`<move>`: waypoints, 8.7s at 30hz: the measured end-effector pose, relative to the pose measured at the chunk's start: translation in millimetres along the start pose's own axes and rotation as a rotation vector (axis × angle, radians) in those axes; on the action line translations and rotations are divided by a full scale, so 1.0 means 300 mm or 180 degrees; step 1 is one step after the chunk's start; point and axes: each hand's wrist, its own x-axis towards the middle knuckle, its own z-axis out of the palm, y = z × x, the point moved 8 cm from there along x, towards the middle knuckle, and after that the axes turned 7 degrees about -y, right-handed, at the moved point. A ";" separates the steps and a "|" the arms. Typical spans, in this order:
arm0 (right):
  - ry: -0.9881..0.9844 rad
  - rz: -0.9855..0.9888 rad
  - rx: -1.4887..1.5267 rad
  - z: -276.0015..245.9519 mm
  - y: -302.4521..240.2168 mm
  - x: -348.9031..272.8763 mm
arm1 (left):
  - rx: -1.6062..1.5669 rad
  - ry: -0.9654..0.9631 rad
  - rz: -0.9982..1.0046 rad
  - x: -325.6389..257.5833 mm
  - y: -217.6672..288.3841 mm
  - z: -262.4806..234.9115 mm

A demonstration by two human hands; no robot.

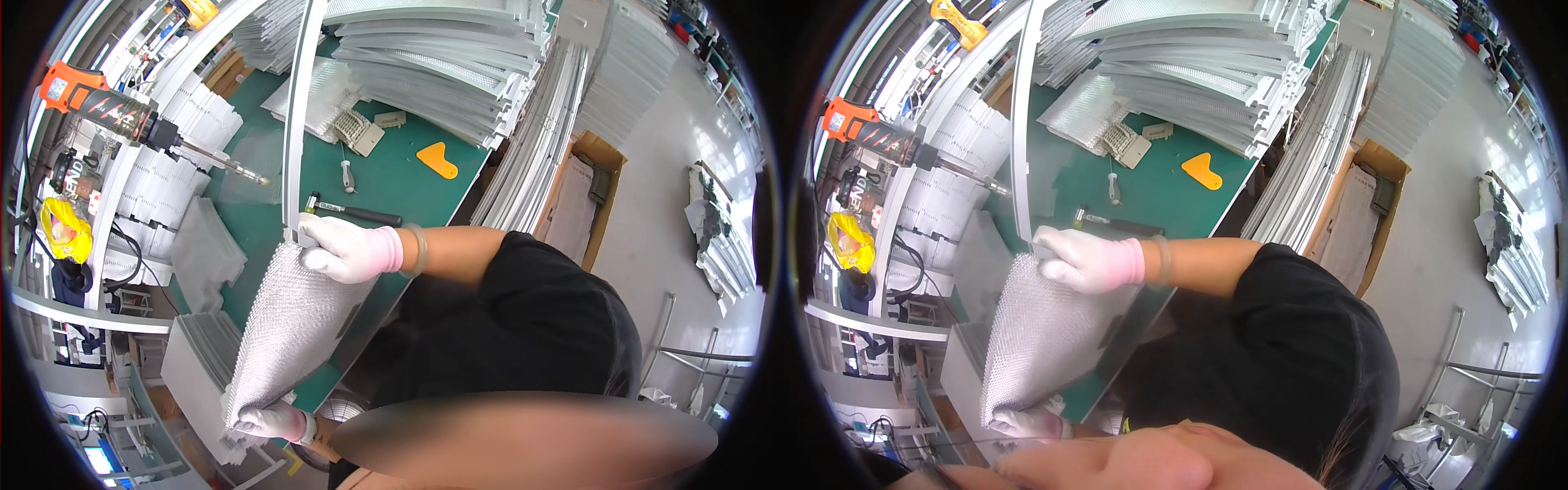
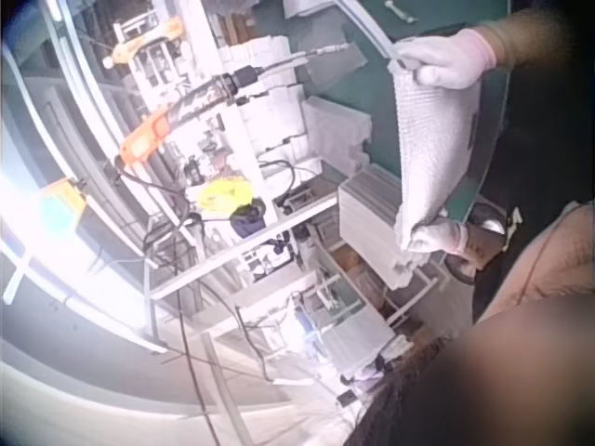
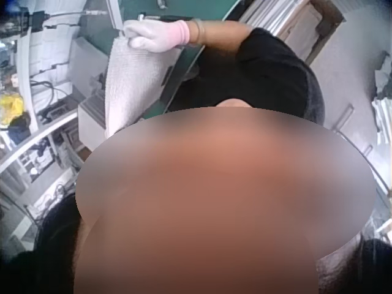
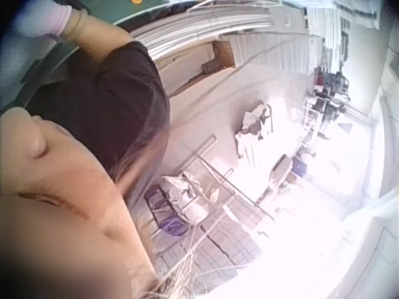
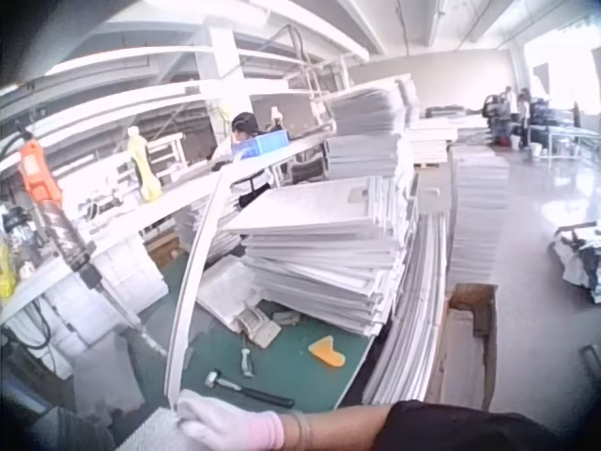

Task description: Assembling air filters by fitting mesh sheets into plastic frames and using an electric drill.

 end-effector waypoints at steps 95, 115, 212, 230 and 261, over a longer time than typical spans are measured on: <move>0.0133 -0.0146 0.2074 -0.015 0.050 0.064 | -0.0477 -0.0279 -0.0180 0.089 0.032 0.153; 0.0647 0.0190 -0.0708 -0.026 -0.014 0.066 | -0.1221 -0.1143 0.0278 0.084 0.051 0.175; -0.0246 -0.0725 0.0310 -0.046 -0.224 -0.057 | -0.2162 -0.2786 0.1276 -0.042 0.249 0.266; -0.1401 -0.1512 0.1118 0.016 -0.334 -0.326 | 0.0210 -0.6058 -0.0785 -0.518 -0.204 0.481; 0.0152 0.0550 0.0576 -0.051 -0.076 0.025 | 0.0048 0.0033 -0.0078 -0.001 0.077 0.043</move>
